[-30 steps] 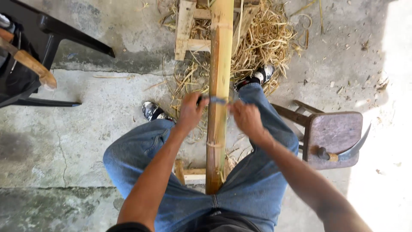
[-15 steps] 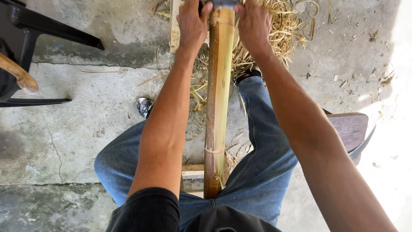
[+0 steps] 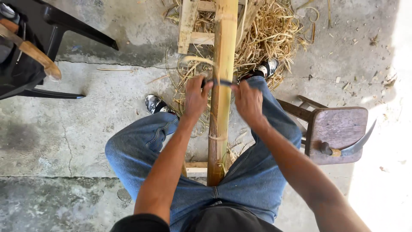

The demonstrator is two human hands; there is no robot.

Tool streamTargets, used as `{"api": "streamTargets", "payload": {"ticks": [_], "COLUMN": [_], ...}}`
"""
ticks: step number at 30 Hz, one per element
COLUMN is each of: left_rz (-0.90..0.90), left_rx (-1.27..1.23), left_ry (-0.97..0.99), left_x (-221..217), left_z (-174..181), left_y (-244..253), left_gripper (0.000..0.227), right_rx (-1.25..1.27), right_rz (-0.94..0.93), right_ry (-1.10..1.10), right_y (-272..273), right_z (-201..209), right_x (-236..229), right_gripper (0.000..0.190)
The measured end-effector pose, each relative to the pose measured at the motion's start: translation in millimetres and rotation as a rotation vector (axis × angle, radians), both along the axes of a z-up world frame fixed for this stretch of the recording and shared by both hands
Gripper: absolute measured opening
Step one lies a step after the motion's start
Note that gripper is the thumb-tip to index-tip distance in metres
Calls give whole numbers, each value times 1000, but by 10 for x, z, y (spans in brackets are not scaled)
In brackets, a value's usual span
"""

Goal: The recorder uses a curved sickle blade to shave and smooth the outer surface of a bamboo pole held in a wooden jig.

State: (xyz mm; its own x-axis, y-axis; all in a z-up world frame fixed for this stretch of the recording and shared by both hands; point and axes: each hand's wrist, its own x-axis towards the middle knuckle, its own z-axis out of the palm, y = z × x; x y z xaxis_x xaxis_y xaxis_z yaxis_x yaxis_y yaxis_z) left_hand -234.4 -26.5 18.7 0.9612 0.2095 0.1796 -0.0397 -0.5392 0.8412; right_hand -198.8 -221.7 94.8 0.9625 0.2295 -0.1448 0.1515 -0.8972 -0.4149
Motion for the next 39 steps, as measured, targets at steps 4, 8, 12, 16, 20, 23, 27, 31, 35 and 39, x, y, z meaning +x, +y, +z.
{"api": "streamTargets", "payload": {"ticks": [4,8,12,16,20,23,27,31,35,39], "left_rz": [2,-88,-136,-140,-58,15,123,30,39,39], "left_rx": [-80,-123,-111,24,155,179,219,154,270,155], "left_ry": [61,316,143,152,-38,-62,-174,2,-84,-19], "left_x": [-1144,-1608,-970,316,1702,2561,2944,2441,1607,804], "left_z": [108,358,290,-13,-285,-396,-528,-171,-176,-150], "left_y": [-81,37,123,186,235,329,321,325,202,60], "left_gripper": [30,30,23,32,37,38,34,28,39,46], "right_rx": [7,-93,46,3,60,107,83,280,124,99], "right_rz": [63,121,166,217,195,187,327,137,15,4], "right_ry": [-32,225,238,95,0,-116,-994,-267,-168,-65], "right_y": [-170,-277,-291,-224,-73,78,210,174,9,47], "right_z": [-64,66,212,-77,-342,-525,-485,-449,-491,-124], "right_x": [-1128,-1506,-860,432,1750,2587,2821,2357,1564,750], "right_gripper": [39,38,31,40,47,48,43,37,47,47]}}
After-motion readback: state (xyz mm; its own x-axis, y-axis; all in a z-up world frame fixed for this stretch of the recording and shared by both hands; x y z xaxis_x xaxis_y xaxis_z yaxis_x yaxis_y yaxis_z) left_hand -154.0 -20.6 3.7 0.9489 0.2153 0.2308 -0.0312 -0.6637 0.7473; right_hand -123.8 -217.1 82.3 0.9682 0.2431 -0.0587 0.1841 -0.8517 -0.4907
